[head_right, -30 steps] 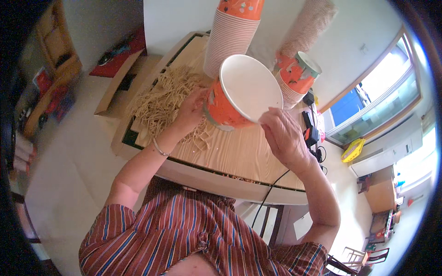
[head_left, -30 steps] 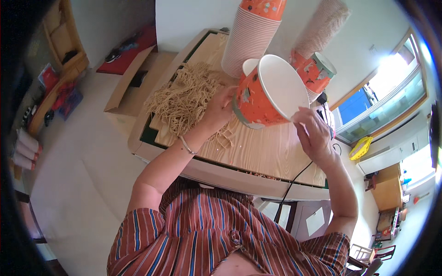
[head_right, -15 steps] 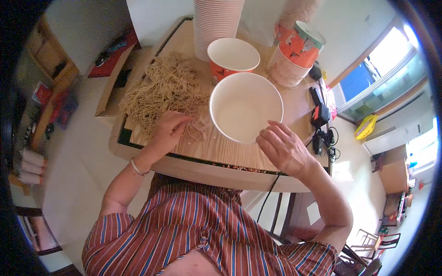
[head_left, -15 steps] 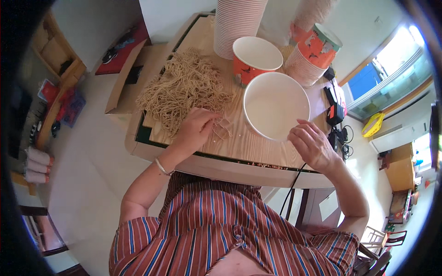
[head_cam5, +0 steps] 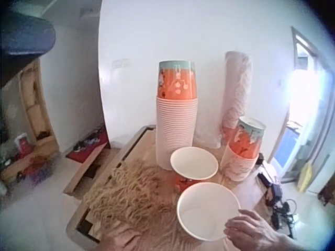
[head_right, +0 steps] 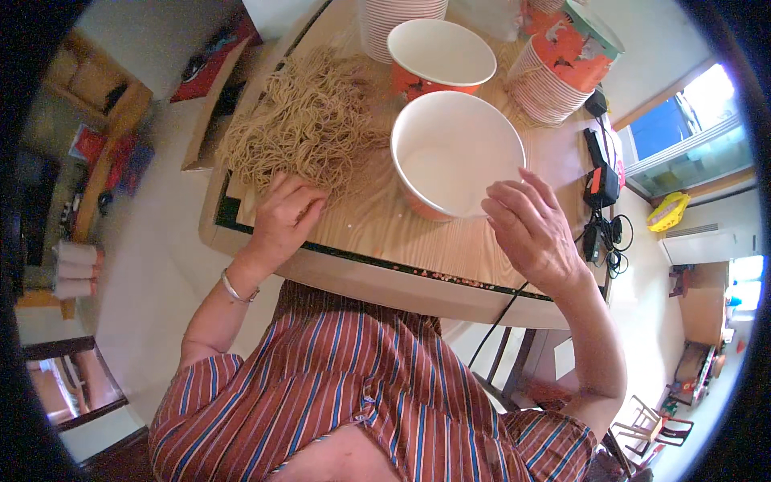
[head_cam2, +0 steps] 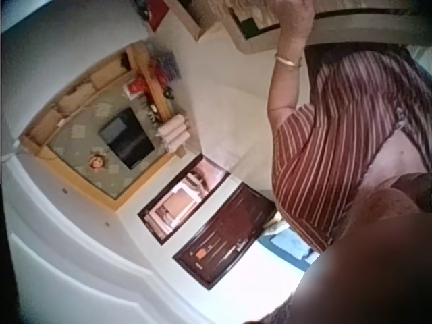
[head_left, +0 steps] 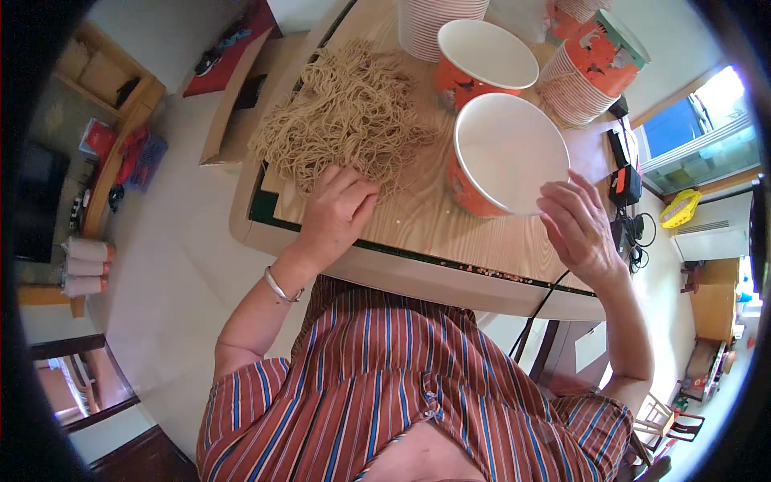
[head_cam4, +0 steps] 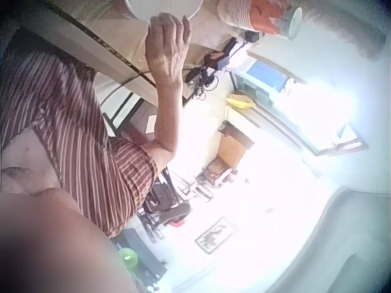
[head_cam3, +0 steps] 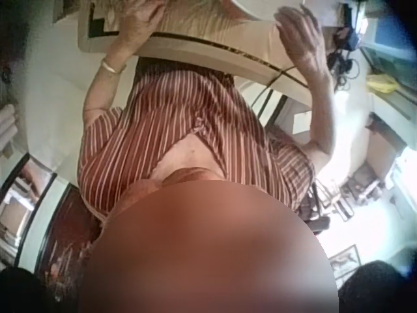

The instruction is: Threading thin elastic strings through pre-drilled holes in the rims of paper cups.

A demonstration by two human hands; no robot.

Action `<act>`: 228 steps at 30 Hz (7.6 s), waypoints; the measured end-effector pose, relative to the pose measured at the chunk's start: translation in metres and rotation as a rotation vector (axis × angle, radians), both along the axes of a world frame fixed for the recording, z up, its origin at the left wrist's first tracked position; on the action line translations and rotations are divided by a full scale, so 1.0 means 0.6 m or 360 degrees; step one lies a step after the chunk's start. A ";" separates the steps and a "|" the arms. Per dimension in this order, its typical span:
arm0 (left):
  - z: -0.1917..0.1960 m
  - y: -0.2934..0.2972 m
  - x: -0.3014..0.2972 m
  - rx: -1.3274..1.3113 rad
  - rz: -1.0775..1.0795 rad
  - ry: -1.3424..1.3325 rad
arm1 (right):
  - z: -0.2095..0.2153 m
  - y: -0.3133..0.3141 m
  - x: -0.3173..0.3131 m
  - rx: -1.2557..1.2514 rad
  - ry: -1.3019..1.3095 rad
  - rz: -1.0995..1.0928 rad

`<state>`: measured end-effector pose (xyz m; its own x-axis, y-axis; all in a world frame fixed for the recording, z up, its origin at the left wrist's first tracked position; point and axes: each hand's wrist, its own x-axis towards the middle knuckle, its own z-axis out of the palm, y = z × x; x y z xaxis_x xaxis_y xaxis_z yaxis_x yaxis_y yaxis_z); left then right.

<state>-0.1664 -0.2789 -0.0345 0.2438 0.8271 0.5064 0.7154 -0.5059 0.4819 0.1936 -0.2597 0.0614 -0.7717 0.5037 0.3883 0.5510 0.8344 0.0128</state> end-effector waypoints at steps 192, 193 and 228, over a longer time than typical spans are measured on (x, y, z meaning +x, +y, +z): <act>0.236 0.149 0.168 -0.1710 -0.1053 -0.0852 | -0.024 0.055 -0.062 -0.0938 0.2054 -0.0445; 0.235 0.150 0.166 -0.1709 -0.1049 -0.0854 | -0.028 0.054 -0.061 -0.0923 0.2094 -0.0453; 0.202 0.151 0.149 -0.2088 -0.1228 -0.0852 | -0.049 0.048 -0.060 -0.0531 0.1881 -0.0378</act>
<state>-0.0772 -0.1882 0.0867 0.8231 0.5068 -0.2562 0.1143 0.2941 0.9489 0.1576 -0.2312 0.0320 0.0849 0.7894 0.6079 0.2185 0.5805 -0.7844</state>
